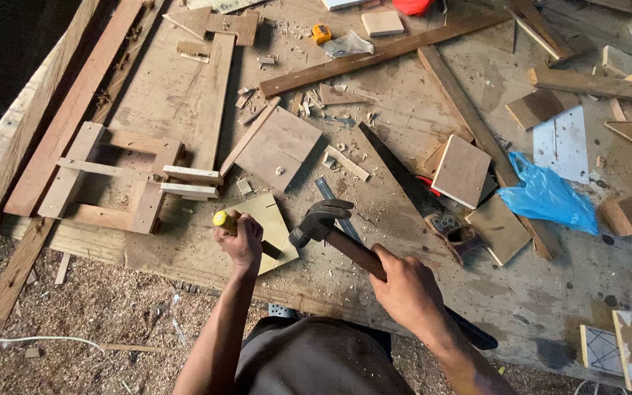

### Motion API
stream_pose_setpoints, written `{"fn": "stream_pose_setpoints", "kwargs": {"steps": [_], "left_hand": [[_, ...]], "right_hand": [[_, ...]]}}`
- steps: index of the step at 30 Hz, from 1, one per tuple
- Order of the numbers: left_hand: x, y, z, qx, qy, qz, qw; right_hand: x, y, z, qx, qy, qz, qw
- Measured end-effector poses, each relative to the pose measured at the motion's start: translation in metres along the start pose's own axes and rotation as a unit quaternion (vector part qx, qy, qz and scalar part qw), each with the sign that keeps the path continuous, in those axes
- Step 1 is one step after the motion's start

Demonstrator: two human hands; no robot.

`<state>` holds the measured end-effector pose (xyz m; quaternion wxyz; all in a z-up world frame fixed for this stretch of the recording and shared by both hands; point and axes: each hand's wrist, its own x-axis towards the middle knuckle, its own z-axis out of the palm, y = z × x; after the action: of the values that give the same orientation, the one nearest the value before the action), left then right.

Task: The person uses a chisel and hammer to carve a small rectangular wooden block on a workbench. They repeatedly strike the chisel to remove wood shavings, then measure the block with a metal ruler.

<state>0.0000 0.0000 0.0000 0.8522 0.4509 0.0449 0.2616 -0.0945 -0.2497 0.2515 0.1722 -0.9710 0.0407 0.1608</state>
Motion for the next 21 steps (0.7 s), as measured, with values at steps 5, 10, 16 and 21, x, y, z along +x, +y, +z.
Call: {"fn": "stream_pose_setpoints", "kwargs": {"steps": [5, 10, 16, 21], "left_hand": [[0.0023, 0.0076, 0.0067, -0.025, 0.018, -0.024, 0.999], [0.0013, 0.0083, 0.0061, -0.045, 0.048, -0.056, 0.996], [0.0023, 0.0084, 0.0049, -0.056, 0.046, -0.044, 0.996], [0.002, 0.008, 0.0016, -0.043, 0.034, -0.013, 0.998]], "right_hand": [[-0.0006, -0.0046, -0.0036, -0.001, -0.001, 0.015, 1.0], [0.0001, -0.0026, -0.0029, 0.002, -0.003, 0.011, 1.0], [0.0002, -0.0019, -0.0019, -0.001, -0.006, 0.017, 1.0], [0.0011, -0.0045, -0.0028, 0.0, -0.002, 0.014, 1.0]]}}
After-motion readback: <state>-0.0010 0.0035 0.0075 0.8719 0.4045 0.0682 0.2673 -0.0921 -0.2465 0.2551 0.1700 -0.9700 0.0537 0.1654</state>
